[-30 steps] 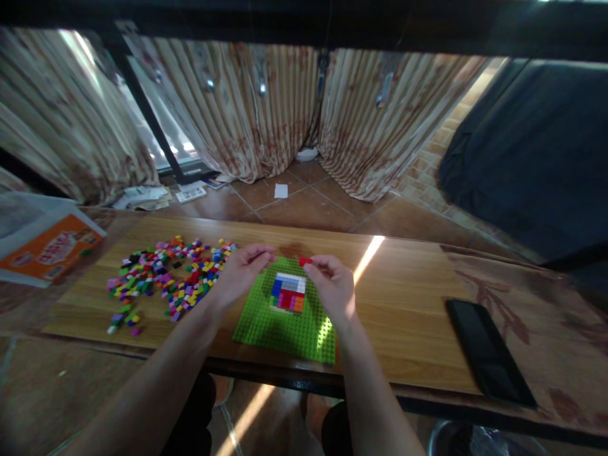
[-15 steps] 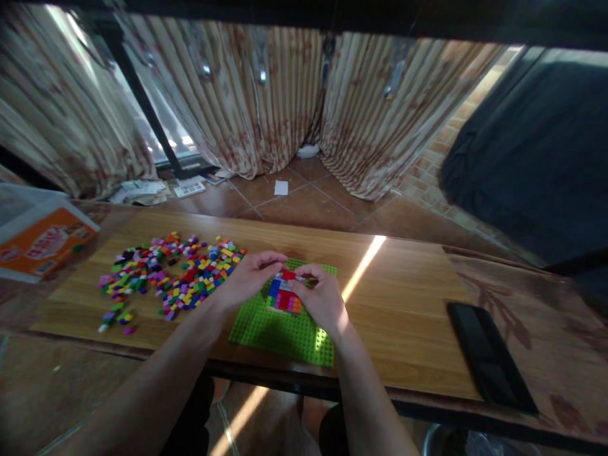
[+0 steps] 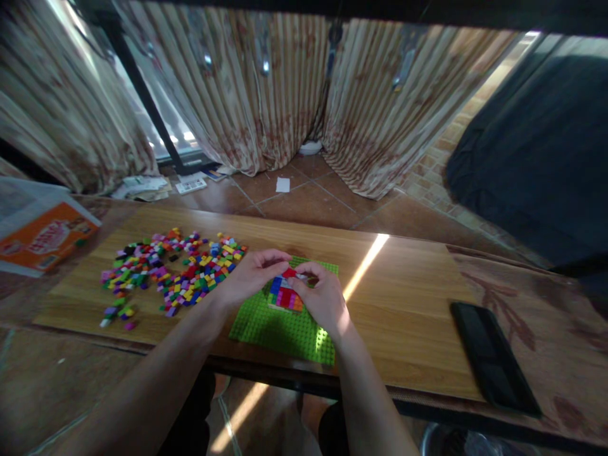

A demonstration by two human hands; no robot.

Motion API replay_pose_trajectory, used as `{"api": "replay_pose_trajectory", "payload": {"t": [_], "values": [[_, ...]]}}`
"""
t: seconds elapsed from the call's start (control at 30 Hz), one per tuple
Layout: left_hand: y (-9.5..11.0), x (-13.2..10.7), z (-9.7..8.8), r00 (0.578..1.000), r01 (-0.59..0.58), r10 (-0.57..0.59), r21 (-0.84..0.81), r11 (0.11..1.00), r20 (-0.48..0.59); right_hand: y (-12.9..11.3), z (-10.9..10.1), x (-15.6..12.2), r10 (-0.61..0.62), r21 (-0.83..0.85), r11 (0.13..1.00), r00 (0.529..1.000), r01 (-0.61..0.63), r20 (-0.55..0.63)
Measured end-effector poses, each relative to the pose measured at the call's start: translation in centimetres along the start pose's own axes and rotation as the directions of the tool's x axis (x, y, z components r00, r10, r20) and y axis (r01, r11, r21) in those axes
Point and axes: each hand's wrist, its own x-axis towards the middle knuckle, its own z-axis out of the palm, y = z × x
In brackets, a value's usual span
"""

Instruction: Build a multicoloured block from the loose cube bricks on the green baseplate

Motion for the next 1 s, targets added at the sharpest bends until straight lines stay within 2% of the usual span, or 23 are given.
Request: {"api": "replay_pose_trajectory", "payload": {"t": [0.23,0.4,0.53,0.83,1.0], "values": [[-0.20,0.01,0.30,0.999,0.000,-0.001,-0.018,1.000,-0.040,0.00,-0.16,0.03,-0.004,-0.004,1.000,1.000,0.004,0.005],[-0.30,-0.01,0.58,0.996,0.015,-0.021,-0.065,0.998,-0.086,0.19,-0.16,0.04,0.055,0.059,0.997,0.998,-0.056,0.016],[-0.69,0.12,0.75,0.992,-0.024,0.018,-0.052,0.998,-0.126,0.03,-0.20,0.02,0.045,0.110,0.993,0.998,-0.049,0.035],[-0.58,0.05,0.74,0.991,-0.050,0.047,-0.028,0.998,-0.125,-0.50,-0.19,-0.08,0.029,0.122,0.992,0.998,-0.035,0.050],[-0.77,0.13,0.90,0.990,-0.042,0.036,-0.043,0.998,-0.139,-0.16,0.02,0.13,0.037,0.144,0.989,0.999,-0.038,0.012]]}}
